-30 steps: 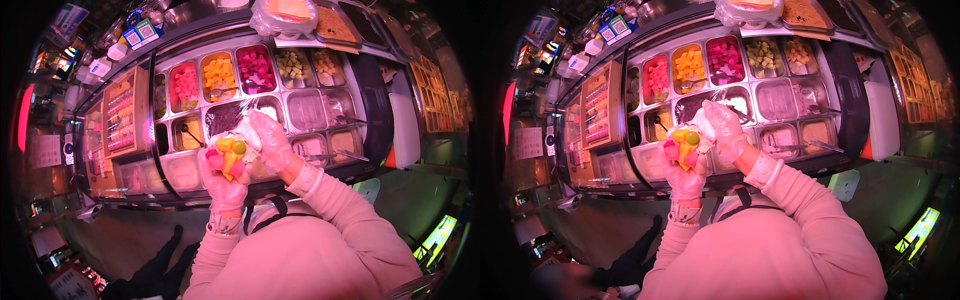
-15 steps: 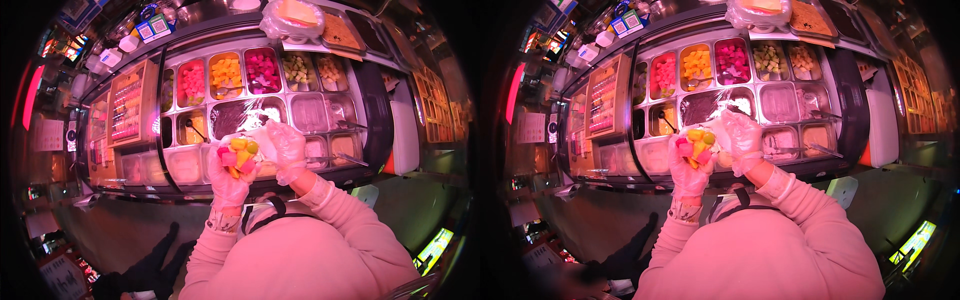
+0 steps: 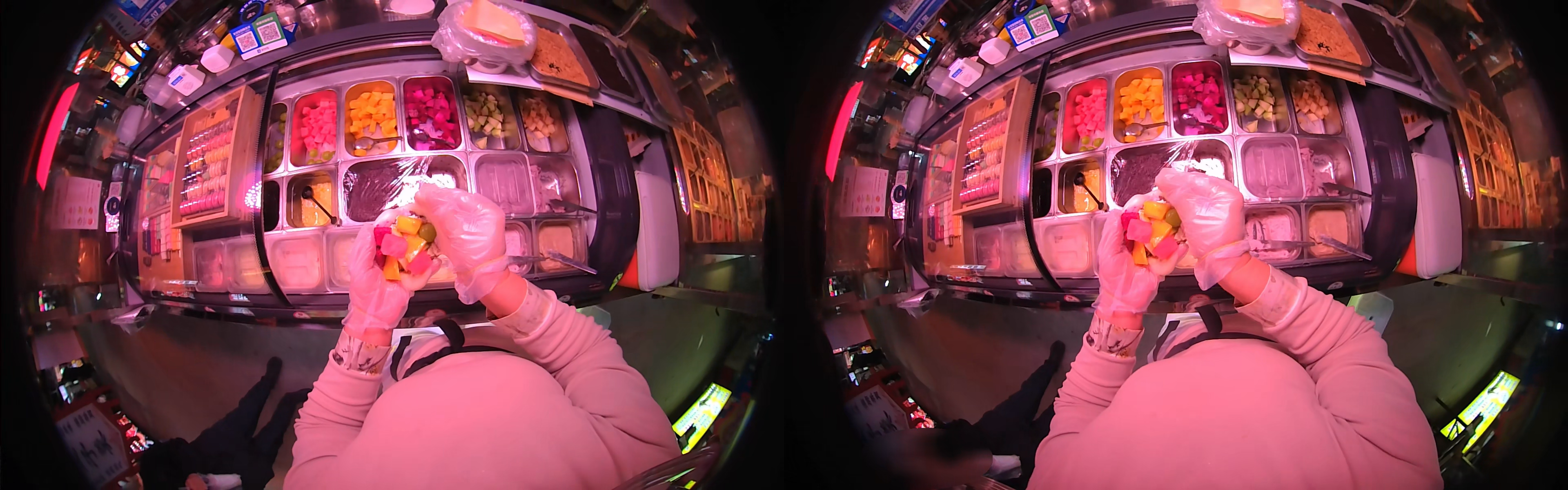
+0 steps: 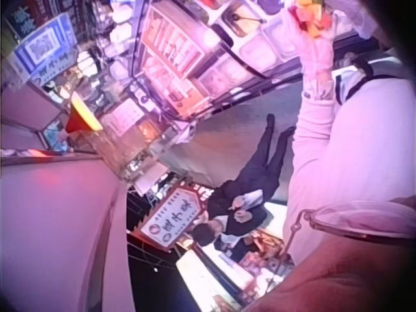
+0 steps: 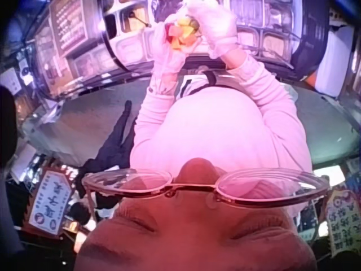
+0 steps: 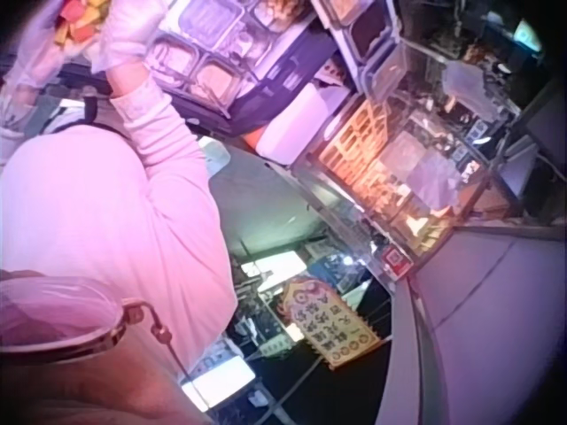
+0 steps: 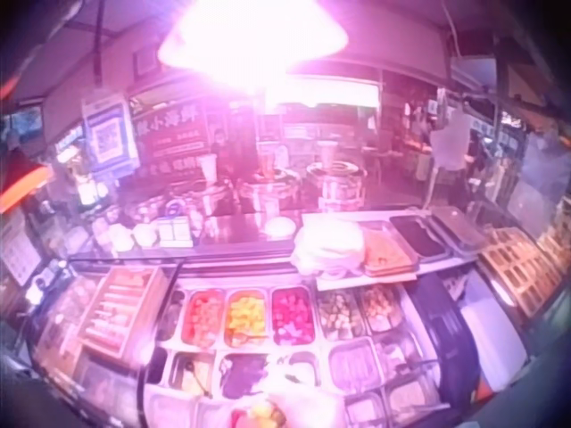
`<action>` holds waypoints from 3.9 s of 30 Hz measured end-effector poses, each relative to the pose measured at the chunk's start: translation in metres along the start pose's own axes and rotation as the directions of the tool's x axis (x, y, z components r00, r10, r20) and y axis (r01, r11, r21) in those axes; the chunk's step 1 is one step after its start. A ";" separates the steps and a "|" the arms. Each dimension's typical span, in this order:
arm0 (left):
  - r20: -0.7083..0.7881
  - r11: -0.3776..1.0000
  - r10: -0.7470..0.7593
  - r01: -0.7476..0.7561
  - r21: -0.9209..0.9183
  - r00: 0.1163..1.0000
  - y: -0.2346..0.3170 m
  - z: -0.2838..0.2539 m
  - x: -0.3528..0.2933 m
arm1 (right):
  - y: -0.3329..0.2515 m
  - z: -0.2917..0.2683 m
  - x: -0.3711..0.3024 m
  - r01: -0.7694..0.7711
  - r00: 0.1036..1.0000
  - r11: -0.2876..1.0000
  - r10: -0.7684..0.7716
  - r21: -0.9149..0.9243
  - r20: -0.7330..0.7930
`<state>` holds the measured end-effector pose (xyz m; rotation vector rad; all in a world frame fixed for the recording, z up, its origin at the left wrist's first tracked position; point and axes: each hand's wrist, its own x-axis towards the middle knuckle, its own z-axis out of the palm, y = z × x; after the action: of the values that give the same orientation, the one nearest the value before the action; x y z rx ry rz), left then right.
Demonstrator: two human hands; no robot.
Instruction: The person assembles a street food item by scooping colorful ingredients from metal bins into a plastic bag, then adds a brown crumbly topping and hands the bag to a customer. The person then repeats the process with a second bag, adding a dark paste and more toppings before closing the container.
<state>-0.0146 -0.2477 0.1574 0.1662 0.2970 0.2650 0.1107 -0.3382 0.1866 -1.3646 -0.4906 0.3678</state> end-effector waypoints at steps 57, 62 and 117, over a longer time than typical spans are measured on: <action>0.021 0.840 0.527 -0.516 -0.168 0.850 0.013 -0.026 0.004 | 0.026 0.012 -0.036 -0.459 0.888 0.787 0.401 0.412 0.225; 0.026 0.837 0.496 -0.470 -0.282 0.868 0.019 -0.028 0.001 | 0.027 0.013 -0.028 -0.481 0.876 0.593 0.345 0.645 0.336; 0.113 0.990 -0.113 0.121 -0.069 0.987 0.038 -0.021 -0.027 | -0.005 0.046 0.138 0.208 0.057 0.780 0.592 -0.590 0.804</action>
<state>-0.0549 -0.2161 0.1521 0.0874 0.1871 0.1496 0.2025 -0.2288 0.2144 -1.6012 -1.7457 1.6498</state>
